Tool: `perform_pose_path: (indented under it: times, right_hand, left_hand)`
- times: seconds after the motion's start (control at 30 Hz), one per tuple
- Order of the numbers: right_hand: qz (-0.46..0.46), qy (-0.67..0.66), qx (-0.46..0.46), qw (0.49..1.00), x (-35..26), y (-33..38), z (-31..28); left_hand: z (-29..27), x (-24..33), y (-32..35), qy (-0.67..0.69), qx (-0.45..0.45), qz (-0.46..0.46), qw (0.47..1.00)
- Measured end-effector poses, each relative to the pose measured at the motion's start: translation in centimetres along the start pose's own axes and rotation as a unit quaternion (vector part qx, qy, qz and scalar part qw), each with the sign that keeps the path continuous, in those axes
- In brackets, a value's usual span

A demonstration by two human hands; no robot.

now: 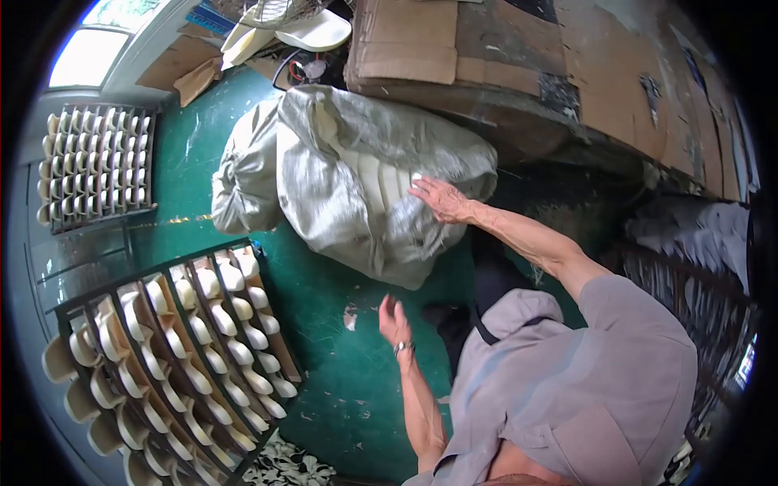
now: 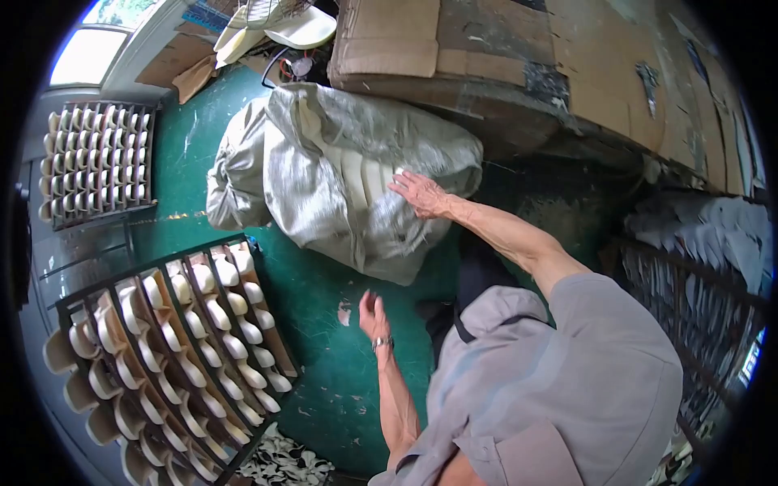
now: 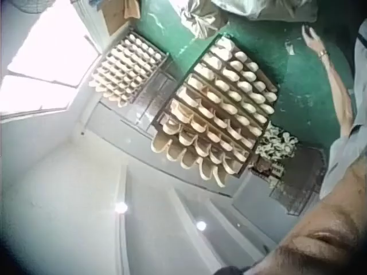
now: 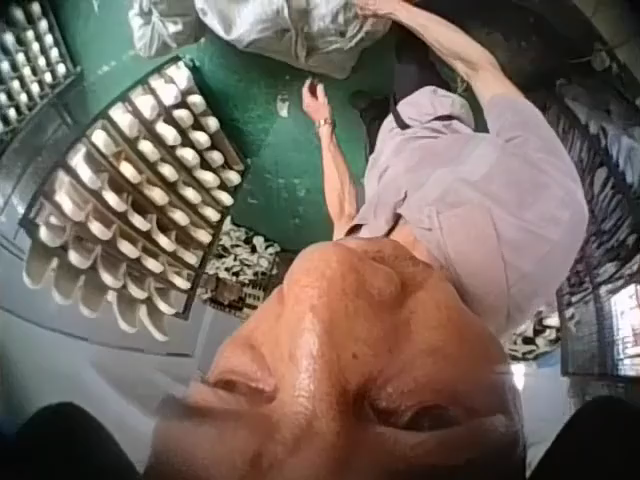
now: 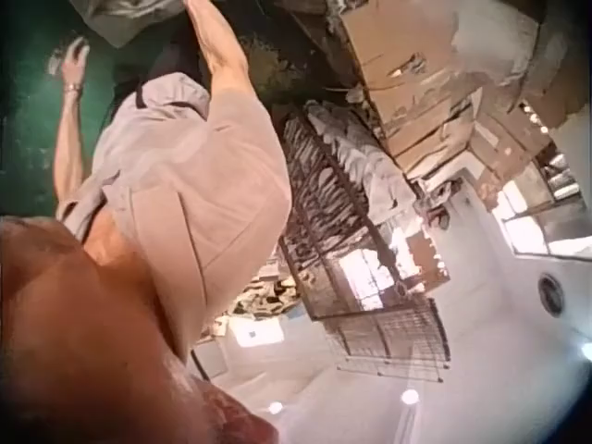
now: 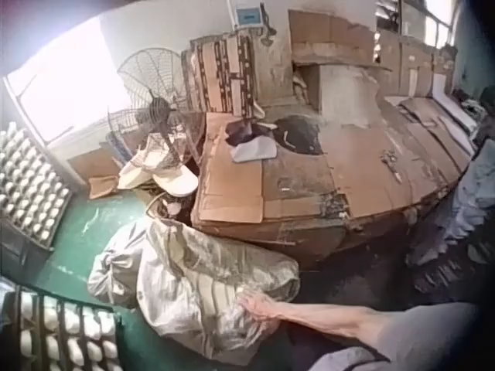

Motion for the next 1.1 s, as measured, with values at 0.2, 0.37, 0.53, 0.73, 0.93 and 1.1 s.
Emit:
perform_pose_path:
  times: [0.2, 0.37, 0.53, 0.73, 0.93, 1.1]
  right_hand:
    - [-0.106, 0.065, -0.204, 0.971, 9.3, -3.2, 0.2]
    - [-0.031, -0.264, -0.303, 0.915, 8.3, 1.8, -2.9]
    - [0.056, -0.340, -0.422, 0.838, 13.5, 7.0, -4.4]
    - [0.131, -0.476, -0.133, 0.859, 10.6, 1.0, -3.0]
    - [0.267, -0.442, -0.367, 0.774, 11.6, 4.3, 5.2]
    - [0.509, -0.663, -0.251, 0.488, 12.9, 3.5, 7.8]
  left_hand:
    - [13.0, 17.1, -18.3, -0.340, -0.099, 0.239, 0.904]
    - [13.7, 12.7, -20.6, -0.462, -0.335, 0.017, 0.821]
    - [15.3, 9.4, -14.7, -0.440, -0.345, -0.086, 0.825]
    - [16.7, 11.8, -14.3, -0.403, -0.309, -0.082, 0.858]
    - [18.5, 11.9, -13.7, -0.384, -0.323, -0.063, 0.863]
    - [20.2, 11.5, -14.0, -0.443, -0.346, -0.044, 0.826]
Point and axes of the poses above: each hand's wrist, its own y-axis away from the middle knuckle, its own z-axis out of the palm, x = y × z, the point moved 2 cm from there along -y, towards the middle knuckle, and after that the axes turned 11 degrees about -x, right-handed, at the moved point
